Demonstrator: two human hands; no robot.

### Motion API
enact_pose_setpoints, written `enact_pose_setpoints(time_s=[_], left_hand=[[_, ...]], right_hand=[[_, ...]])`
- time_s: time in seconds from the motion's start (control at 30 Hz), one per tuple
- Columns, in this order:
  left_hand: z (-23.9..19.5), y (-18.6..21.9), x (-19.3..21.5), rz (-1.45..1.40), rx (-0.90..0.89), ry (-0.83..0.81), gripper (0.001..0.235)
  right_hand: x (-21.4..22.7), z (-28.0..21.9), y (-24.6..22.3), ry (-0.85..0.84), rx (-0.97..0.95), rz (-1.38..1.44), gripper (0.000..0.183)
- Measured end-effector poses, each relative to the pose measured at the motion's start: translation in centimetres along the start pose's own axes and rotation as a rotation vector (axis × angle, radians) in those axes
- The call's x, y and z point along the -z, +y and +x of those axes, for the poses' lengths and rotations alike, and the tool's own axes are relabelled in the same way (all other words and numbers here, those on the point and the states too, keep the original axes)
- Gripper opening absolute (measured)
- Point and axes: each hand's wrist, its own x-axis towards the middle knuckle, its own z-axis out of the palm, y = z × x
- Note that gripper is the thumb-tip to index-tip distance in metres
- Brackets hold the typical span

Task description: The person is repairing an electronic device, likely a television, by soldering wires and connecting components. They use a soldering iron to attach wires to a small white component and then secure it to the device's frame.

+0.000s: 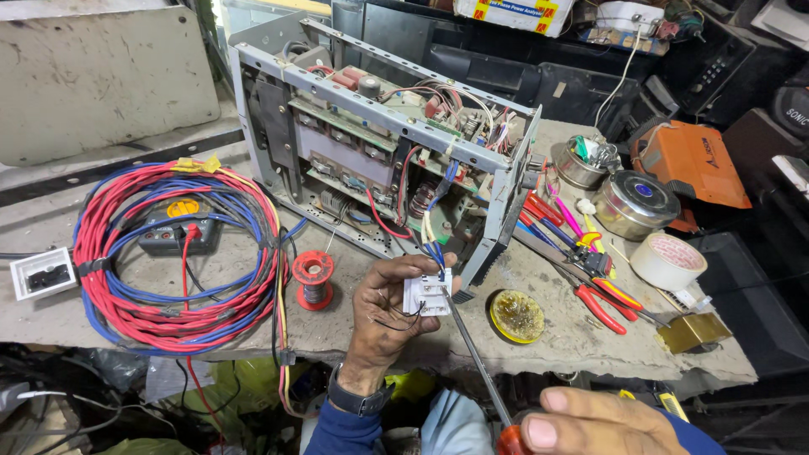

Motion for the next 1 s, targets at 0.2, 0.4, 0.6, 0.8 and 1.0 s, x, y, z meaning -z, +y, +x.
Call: enact_pose_setpoints(time_s=[0.2, 0.4, 0.6, 0.8, 1.0], left_hand=[[-0.1, 0.2, -0.1, -0.012, 0.018, 0.015, 0.054], [-0.2, 0.0, 0.0, -0.002, 0.014, 0.012, 0.053], [-0.2, 0.0, -0.3, 0.03, 0.006, 0.017, 0.054], [-0.5, -0.4, 0.2, 0.081, -0.02, -0.002, 0.057], [-0.8, -0.4, 0.3, 0.086, -0.003, 0.011, 0.058]], right_hand=[[0.6, -1.4, 1.2, -0.113, 0.047, -0.025, 0.01], [0.8, -0.6, 1.6, -0.096, 0.091, 0.047, 0.012], [2.5, -1.5, 1.7, -0.076, -0.056, -0.145, 0.028], [3.1, -4.3, 5.8, 0.457, -0.518, 0.34, 0.036], [2.7, -5.8, 6.3, 0.542, -0.248, 0.298, 0.036]])
